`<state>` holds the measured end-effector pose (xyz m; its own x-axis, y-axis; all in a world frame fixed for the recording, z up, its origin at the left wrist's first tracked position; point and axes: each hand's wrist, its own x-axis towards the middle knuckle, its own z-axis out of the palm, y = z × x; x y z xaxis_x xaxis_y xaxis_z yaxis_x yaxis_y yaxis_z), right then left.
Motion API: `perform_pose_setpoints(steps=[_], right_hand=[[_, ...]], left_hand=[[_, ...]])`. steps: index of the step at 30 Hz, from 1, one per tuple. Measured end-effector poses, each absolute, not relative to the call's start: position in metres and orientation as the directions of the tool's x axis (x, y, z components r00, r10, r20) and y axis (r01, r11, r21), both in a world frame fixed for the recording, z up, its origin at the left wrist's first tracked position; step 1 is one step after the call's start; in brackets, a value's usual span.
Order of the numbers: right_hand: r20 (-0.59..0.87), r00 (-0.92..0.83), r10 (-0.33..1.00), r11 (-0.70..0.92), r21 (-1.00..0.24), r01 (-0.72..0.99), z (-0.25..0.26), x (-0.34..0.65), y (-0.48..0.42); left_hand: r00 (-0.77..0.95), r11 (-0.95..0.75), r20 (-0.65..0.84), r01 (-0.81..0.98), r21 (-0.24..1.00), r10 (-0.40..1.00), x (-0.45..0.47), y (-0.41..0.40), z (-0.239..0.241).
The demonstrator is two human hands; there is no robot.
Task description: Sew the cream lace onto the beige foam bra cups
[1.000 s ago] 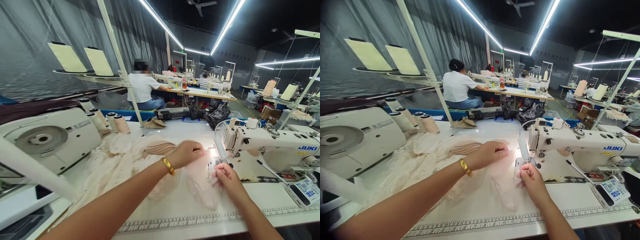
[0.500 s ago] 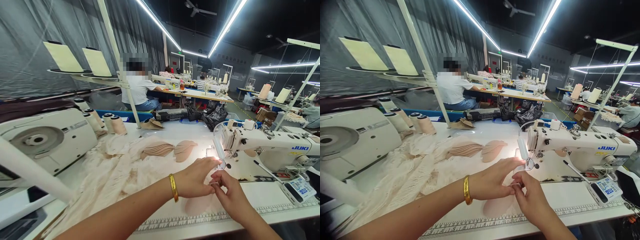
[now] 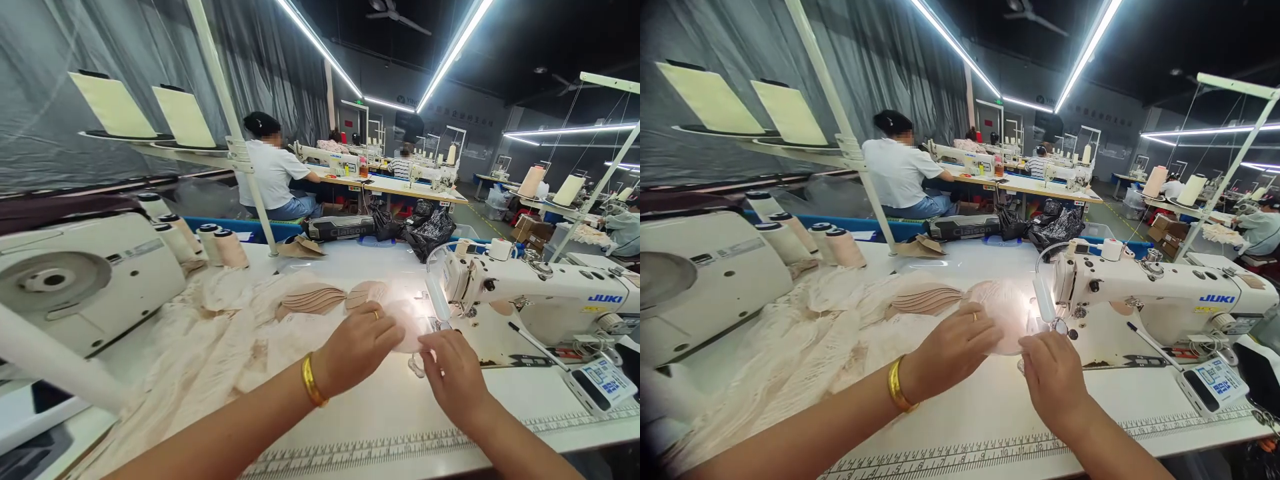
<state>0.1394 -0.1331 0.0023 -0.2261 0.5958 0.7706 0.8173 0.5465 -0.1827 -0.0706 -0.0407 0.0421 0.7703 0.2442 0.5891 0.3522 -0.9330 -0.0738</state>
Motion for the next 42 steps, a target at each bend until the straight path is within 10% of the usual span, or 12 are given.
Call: perform_pose_setpoints(steps=[12,42], right_hand=[[0.439,-0.528,0.727,0.619,-0.086,0.78,-0.027,0.198,-0.103],[0.424,-0.509,0.749,0.641,-0.274,0.717,-0.023,0.215,-0.114]], left_hand=[[0.944,-0.962,0.271,0.231,-0.147,0.185,-0.016,-0.021,-0.002],[0.844,-0.961,0.467,0.274,0.043,0.262,-0.016,-0.029,-0.023]])
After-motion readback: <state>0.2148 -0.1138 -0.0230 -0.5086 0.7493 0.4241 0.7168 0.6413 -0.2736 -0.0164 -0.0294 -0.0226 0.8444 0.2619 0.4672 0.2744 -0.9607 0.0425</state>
